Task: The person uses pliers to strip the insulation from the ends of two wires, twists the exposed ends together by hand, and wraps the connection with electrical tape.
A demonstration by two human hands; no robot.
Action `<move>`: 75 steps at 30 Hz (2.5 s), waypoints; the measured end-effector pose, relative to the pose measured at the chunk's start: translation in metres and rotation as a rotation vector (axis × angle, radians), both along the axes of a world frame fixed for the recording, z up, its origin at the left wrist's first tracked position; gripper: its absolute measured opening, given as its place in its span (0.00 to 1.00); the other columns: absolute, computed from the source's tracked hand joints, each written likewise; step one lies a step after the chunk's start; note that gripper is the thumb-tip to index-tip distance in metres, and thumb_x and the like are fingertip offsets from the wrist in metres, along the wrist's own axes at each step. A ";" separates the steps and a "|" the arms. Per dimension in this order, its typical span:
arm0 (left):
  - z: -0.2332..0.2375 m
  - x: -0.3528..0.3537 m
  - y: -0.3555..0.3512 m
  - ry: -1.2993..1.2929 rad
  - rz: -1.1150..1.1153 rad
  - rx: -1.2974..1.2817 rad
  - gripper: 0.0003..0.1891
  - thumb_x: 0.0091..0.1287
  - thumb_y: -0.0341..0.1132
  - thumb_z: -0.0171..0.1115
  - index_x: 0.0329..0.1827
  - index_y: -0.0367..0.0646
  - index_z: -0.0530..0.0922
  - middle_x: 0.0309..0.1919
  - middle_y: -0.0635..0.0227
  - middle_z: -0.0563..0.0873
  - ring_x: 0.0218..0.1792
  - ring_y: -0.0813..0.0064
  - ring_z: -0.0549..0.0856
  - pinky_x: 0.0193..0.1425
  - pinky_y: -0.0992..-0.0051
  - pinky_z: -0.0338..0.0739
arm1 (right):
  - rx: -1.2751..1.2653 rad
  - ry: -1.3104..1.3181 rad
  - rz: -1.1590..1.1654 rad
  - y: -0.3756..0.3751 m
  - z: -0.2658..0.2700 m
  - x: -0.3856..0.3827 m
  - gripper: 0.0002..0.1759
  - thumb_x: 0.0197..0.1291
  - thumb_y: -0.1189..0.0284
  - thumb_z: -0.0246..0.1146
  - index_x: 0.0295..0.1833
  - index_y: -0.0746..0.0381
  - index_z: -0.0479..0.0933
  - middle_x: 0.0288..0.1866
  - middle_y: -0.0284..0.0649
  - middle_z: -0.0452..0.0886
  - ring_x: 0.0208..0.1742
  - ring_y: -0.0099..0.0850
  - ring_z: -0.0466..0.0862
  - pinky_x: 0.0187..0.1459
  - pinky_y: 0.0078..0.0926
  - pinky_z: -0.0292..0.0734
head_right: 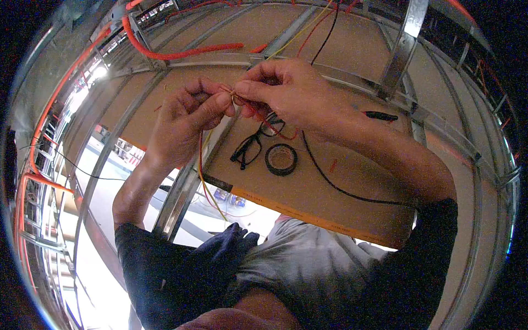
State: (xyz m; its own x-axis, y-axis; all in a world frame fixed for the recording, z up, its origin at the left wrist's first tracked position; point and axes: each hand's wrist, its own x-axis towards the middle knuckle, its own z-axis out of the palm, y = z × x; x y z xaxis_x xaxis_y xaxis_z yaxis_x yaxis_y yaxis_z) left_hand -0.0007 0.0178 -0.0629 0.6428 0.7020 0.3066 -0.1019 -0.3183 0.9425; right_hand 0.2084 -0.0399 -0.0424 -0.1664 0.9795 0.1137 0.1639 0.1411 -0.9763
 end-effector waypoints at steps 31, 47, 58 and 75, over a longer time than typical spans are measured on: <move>-0.011 0.008 0.005 0.043 0.228 0.461 0.04 0.70 0.24 0.63 0.45 0.34 0.79 0.35 0.65 0.86 0.38 0.82 0.85 0.43 0.78 0.81 | -0.231 0.189 0.233 0.027 -0.004 0.009 0.12 0.74 0.66 0.57 0.45 0.64 0.76 0.35 0.31 0.77 0.31 0.17 0.74 0.32 0.15 0.70; 0.022 -0.003 -0.003 0.104 -0.089 0.161 0.09 0.72 0.34 0.64 0.48 0.38 0.79 0.38 0.72 0.83 0.39 0.83 0.81 0.44 0.80 0.76 | -0.048 0.079 0.224 0.010 -0.005 0.016 0.10 0.73 0.67 0.60 0.45 0.64 0.77 0.34 0.30 0.78 0.32 0.16 0.75 0.34 0.15 0.72; 0.043 -0.002 0.027 0.416 -0.371 -0.308 0.18 0.72 0.46 0.64 0.47 0.38 0.81 0.31 0.75 0.82 0.29 0.88 0.76 0.29 0.86 0.66 | 0.171 -0.075 0.244 0.020 -0.012 0.018 0.12 0.70 0.62 0.63 0.47 0.60 0.81 0.30 0.29 0.82 0.26 0.15 0.78 0.24 0.16 0.74; 0.033 -0.001 0.023 0.421 -0.322 -0.183 0.12 0.67 0.42 0.70 0.37 0.44 0.79 0.29 0.77 0.82 0.30 0.88 0.78 0.32 0.86 0.69 | 0.098 -0.493 0.345 0.008 0.044 0.013 0.07 0.71 0.73 0.59 0.40 0.66 0.77 0.28 0.32 0.78 0.29 0.18 0.79 0.32 0.17 0.75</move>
